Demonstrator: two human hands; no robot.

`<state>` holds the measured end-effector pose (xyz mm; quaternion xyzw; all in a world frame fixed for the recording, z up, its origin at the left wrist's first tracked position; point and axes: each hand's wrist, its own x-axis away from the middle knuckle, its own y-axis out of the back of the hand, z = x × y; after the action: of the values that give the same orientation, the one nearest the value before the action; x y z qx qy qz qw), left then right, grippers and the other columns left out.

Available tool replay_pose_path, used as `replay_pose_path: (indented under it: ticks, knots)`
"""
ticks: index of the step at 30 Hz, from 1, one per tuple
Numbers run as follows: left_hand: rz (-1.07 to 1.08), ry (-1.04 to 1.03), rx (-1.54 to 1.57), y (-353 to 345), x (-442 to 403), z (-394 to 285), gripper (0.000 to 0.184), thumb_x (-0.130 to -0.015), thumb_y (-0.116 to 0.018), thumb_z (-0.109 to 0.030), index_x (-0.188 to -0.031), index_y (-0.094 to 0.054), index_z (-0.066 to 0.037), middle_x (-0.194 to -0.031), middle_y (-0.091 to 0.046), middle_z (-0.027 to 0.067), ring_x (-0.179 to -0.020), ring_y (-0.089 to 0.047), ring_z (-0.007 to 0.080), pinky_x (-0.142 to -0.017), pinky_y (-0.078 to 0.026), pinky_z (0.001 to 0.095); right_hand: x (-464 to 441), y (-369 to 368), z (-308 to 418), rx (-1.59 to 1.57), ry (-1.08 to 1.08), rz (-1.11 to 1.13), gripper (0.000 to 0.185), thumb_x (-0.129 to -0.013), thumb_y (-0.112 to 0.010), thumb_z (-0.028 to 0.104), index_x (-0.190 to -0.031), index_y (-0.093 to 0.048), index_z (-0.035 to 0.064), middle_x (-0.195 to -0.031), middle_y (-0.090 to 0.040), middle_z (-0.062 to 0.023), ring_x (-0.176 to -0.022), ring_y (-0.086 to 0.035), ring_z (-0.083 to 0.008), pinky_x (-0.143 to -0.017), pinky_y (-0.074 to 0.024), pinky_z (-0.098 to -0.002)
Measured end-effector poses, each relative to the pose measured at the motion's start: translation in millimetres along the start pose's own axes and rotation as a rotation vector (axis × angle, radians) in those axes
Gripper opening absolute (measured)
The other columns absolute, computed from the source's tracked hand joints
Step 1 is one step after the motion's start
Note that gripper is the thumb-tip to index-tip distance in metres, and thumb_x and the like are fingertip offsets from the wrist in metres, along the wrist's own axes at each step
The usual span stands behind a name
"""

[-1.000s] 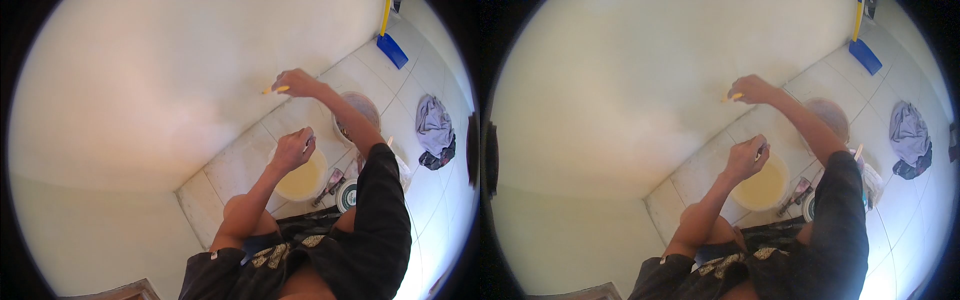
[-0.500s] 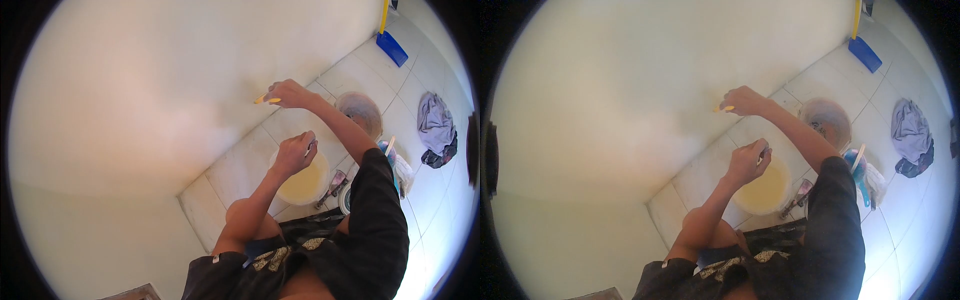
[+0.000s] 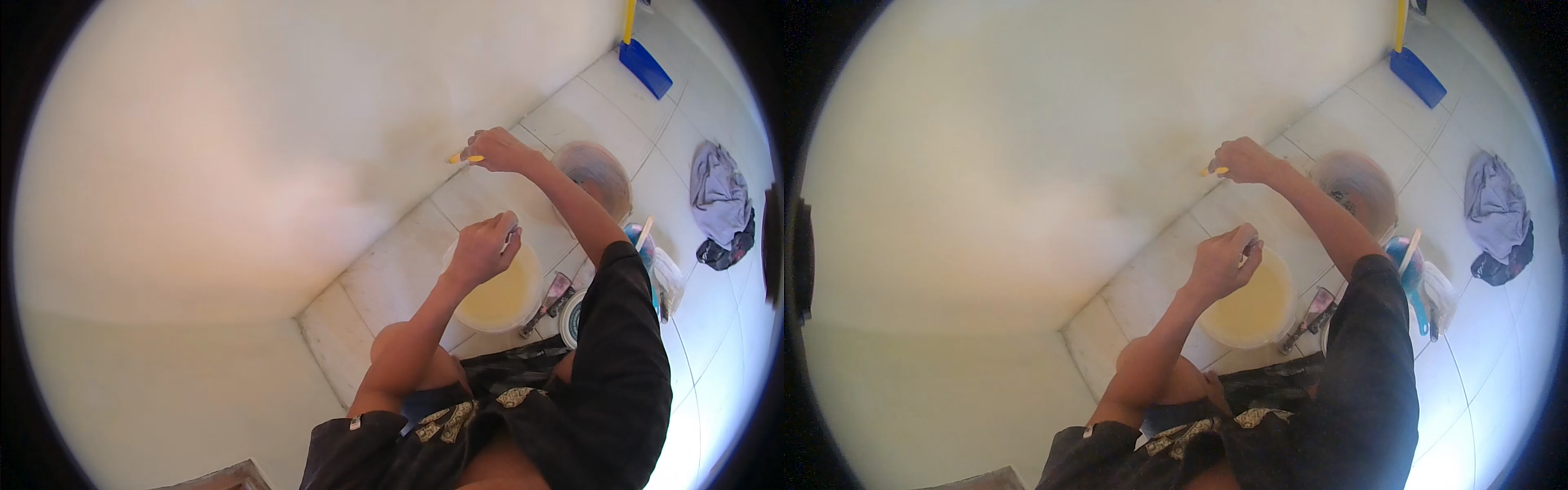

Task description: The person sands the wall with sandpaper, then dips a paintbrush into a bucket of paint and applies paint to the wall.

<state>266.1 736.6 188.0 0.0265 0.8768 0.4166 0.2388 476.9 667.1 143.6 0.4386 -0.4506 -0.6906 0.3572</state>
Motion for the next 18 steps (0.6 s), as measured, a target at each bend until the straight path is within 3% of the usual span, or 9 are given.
replay_pose_path:
  ticks: [3, 9, 14, 18]
  knots:
    - [-0.001, 0.011, 0.002, -1.0, 2.3, 1.4, 0.013, -0.082, -0.059, -0.01, -0.082, -0.046, -0.006, -0.069, -0.059, 0.0078, -0.06, -0.061, 0.0227, -0.053, -0.047, 0.0335, -15.7, -6.2, -6.1, 0.006, 0.024, -0.024, 0.017, -0.076, -0.064, 0.017, -0.093, -0.068, 0.0202, -0.079, -0.061, -0.0026, -0.083, -0.059, -0.0221, -0.069, -0.0467, -0.038]
    - [0.031, 0.025, -0.01, -1.6, -0.2, 3.2, 0.012, -0.082, -0.058, -0.009, -0.082, -0.046, -0.006, -0.069, -0.059, 0.0077, -0.06, -0.062, 0.0224, -0.053, -0.047, 0.033, -32.1, 63.0, -10.4, 0.001, 0.119, -0.219, 0.019, -0.076, -0.064, 0.016, -0.095, -0.068, 0.0193, -0.08, -0.062, -0.0024, -0.083, -0.059, -0.0224, -0.068, -0.0473, -0.0364]
    - [0.019, 0.04, -0.031, 0.3, -0.1, 3.1, 0.012, -0.082, -0.058, -0.009, -0.081, -0.047, -0.006, -0.068, -0.059, 0.0077, -0.059, -0.061, 0.0223, -0.052, -0.047, 0.0329, 13.9, 140.7, 11.4, 0.067, -0.109, -0.421, 0.016, -0.079, -0.064, 0.016, -0.094, -0.068, 0.0146, -0.087, -0.064, -0.0009, -0.087, -0.059, -0.0207, -0.071, -0.0482, -0.0328]
    - [0.051, 0.043, -0.014, -5.1, -0.1, 5.1, 0.013, -0.083, -0.058, -0.01, -0.08, -0.046, -0.006, -0.068, -0.059, 0.0077, -0.058, -0.061, 0.0223, -0.052, -0.047, 0.033, 23.2, 82.8, -18.1, -0.018, 0.001, -0.226, 0.017, -0.079, -0.063, 0.017, -0.095, -0.068, 0.016, -0.086, -0.065, -0.0009, -0.084, -0.059, -0.0206, -0.069, -0.0483, -0.0343]
